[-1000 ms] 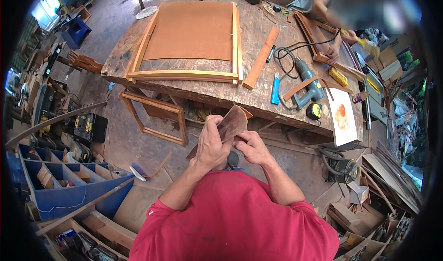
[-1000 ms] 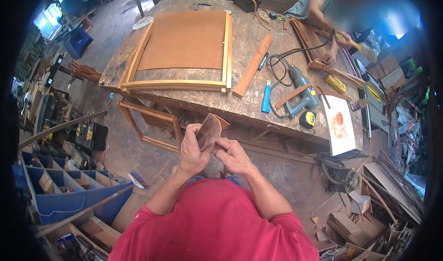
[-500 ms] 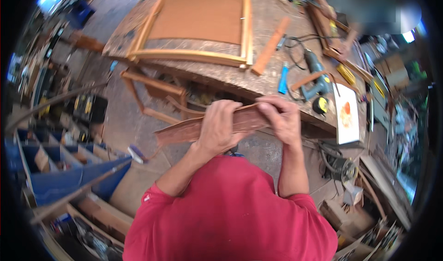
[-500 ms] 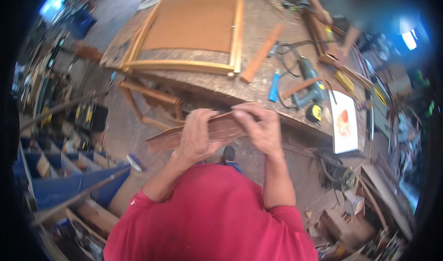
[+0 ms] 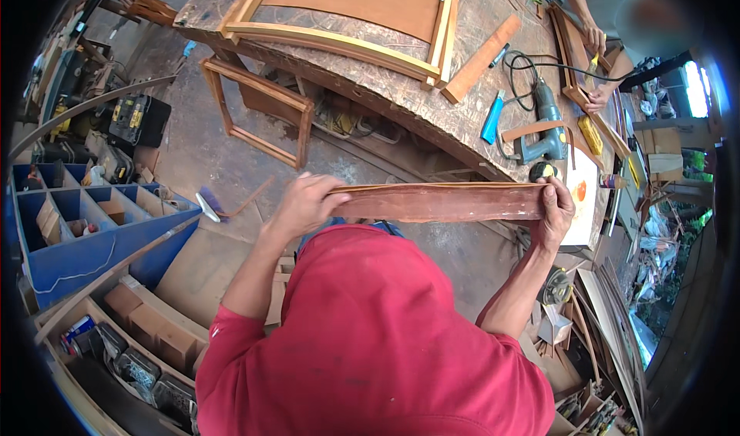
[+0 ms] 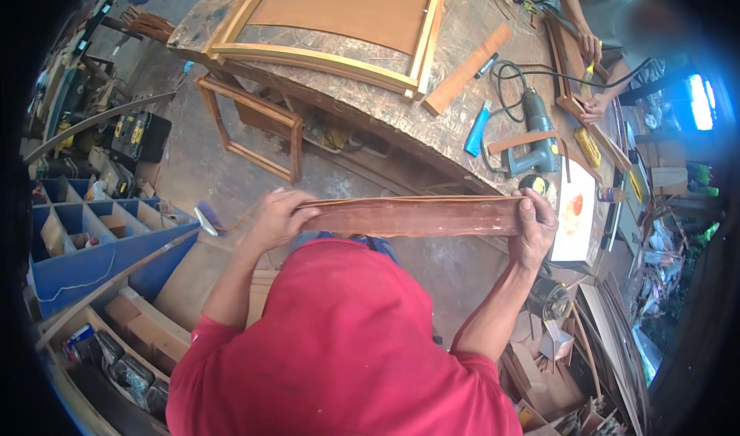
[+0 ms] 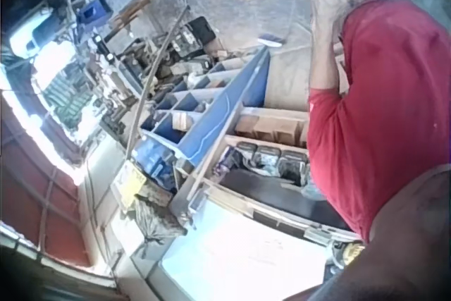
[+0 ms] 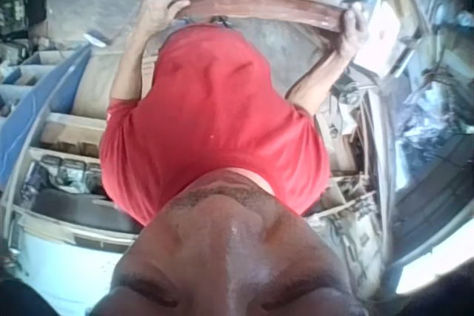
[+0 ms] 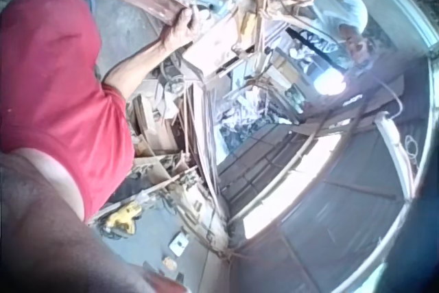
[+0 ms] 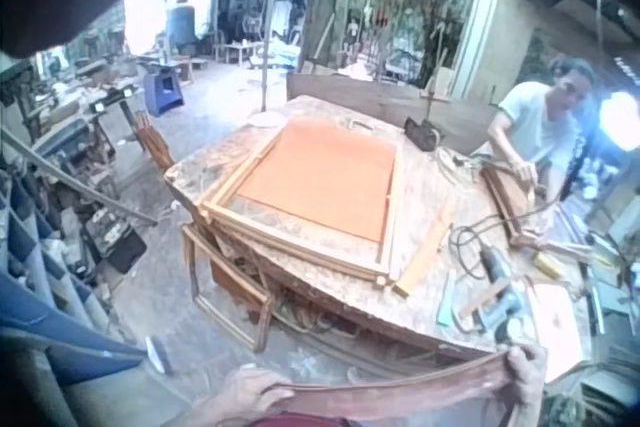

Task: Assembling and fitting a leather seat onto a wooden chair frame.

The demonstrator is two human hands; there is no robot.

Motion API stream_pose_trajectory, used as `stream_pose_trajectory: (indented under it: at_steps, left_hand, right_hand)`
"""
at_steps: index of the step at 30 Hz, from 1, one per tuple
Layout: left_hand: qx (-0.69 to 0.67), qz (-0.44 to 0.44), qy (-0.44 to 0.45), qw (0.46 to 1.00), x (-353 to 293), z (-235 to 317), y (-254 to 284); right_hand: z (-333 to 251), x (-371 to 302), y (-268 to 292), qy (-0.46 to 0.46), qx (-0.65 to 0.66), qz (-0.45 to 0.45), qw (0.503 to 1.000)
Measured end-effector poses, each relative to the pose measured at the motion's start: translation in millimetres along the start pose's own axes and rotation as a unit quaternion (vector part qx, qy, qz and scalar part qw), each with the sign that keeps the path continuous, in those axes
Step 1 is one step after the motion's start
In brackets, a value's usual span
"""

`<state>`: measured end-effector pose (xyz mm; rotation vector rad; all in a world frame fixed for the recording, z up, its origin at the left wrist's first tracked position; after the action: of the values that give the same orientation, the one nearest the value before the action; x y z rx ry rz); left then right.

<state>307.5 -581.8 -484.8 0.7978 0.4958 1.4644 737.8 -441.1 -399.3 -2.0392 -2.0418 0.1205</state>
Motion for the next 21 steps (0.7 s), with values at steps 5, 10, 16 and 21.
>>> stream_pose_trajectory:
  at_steps: [5,10,16,21]
  left_hand:
    - [0.042,0.025,0.032,0.998,-20.2,-10.7,35.2]
    - [0.044,0.014,0.084,0.995,-25.4,-8.4,67.9]
    - [0.001,0.055,0.144,0.988,-23.6,-8.4,89.6]
    - [0.128,0.198,-0.024,0.971,-21.5,-2.6,103.4]
  right_hand:
    - [9.2,-6.8,27.4,0.010,0.022,-0.025,0.999]
    - [20.9,-6.7,29.8,-0.019,0.041,0.005,0.999]
    - [29.2,-8.1,25.7,-0.049,0.066,0.036,0.996]
    - [8.4,-12.7,19.3,0.011,0.083,-0.057,0.995]
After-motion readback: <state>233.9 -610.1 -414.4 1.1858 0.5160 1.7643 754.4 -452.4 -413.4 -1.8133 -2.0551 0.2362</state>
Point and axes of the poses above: each hand's wrist, its own x-axis towards the middle knuckle, its own y-axis out of the back of the hand, z = x × y, the point moved 1 cm from there along x, towards the middle knuckle, and after that the axes turned 13 degrees about x, right-handed, at the moved point
